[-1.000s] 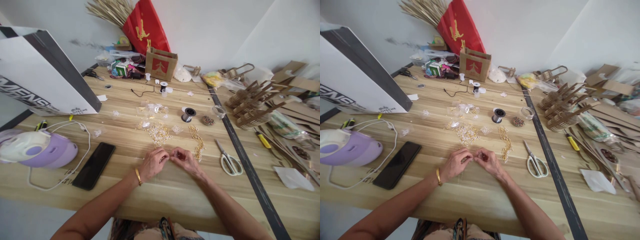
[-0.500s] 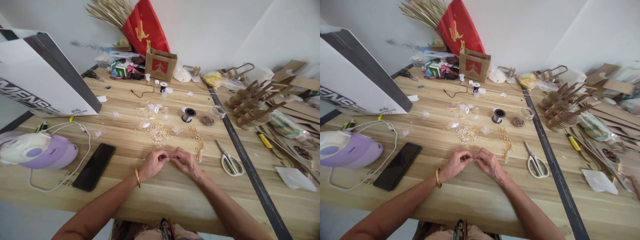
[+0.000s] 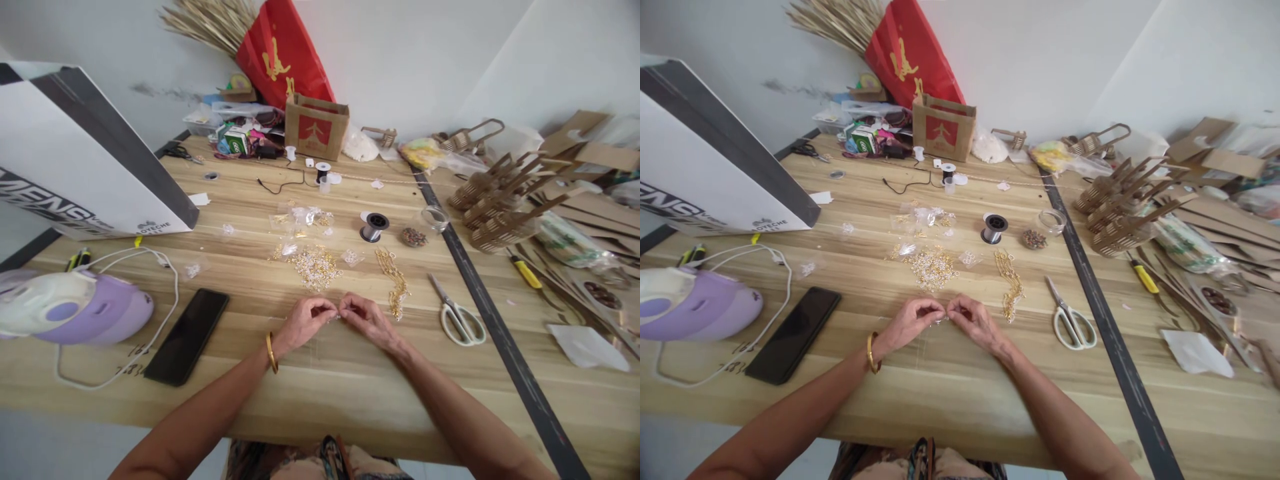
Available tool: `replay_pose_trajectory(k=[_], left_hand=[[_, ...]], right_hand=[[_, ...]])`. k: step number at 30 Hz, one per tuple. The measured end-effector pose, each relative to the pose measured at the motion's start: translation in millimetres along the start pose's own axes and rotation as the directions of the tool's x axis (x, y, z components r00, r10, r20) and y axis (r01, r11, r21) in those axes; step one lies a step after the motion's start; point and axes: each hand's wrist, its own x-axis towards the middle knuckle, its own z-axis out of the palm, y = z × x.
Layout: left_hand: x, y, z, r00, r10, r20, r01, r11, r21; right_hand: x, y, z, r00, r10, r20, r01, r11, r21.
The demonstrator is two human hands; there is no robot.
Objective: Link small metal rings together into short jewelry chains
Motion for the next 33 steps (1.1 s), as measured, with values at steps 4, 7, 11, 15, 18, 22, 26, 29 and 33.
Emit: replay_pose_trajectory(k=[4,7,11,15,18,22,26,29,33], left_hand=[[0.9,0.9,0.2,0.999,0.041,-0.011,-0.041,0.999,0.002],[0.9,-1.7,2.1,0.997,0.057,-0.054,-0.056,0.998,0.019],[-1.4,-6.2,6.2,0.988,0.110,-0.105,-0.104,0.993,0.064],[-6.1,-5.7,9.3,0.966,0.214,-0.145,-0.199,0.974,0.112],[-8.1,-3.1,9.6,0.946,0.288,-0.148,-0.261,0.949,0.178],[-7.6,-2.3,8.9,0.927,0.350,-0.135,-0.324,0.928,0.186],[-6.5,-2.7,7.9,0.918,0.378,-0.118,-0.356,0.919,0.169],[-6.4,-2.5,7.6,0.917,0.381,-0.121,-0.361,0.919,0.155],[-6.6,-3.8,8.3,0.929,0.341,-0.147,-0.325,0.938,0.123]], right_hand=[[1.8,0.0,-2.3,0.996,0.076,0.047,-0.083,0.983,0.166],[2.7,2.9,-3.5,0.995,0.080,0.062,-0.093,0.966,0.242],[3.2,7.7,-3.6,0.995,0.062,0.075,-0.082,0.950,0.300],[3.4,8.6,-3.1,0.994,0.069,0.085,-0.092,0.949,0.302],[3.5,7.9,-3.0,0.994,0.069,0.085,-0.091,0.955,0.282],[3.6,8.4,-2.9,0.994,0.066,0.084,-0.087,0.959,0.271],[3.5,9.9,-2.3,0.994,0.068,0.080,-0.087,0.960,0.265],[3.4,10.1,-1.8,0.994,0.062,0.087,-0.084,0.959,0.271],[3.6,8.5,-1.3,0.994,0.061,0.089,-0.084,0.957,0.279]])
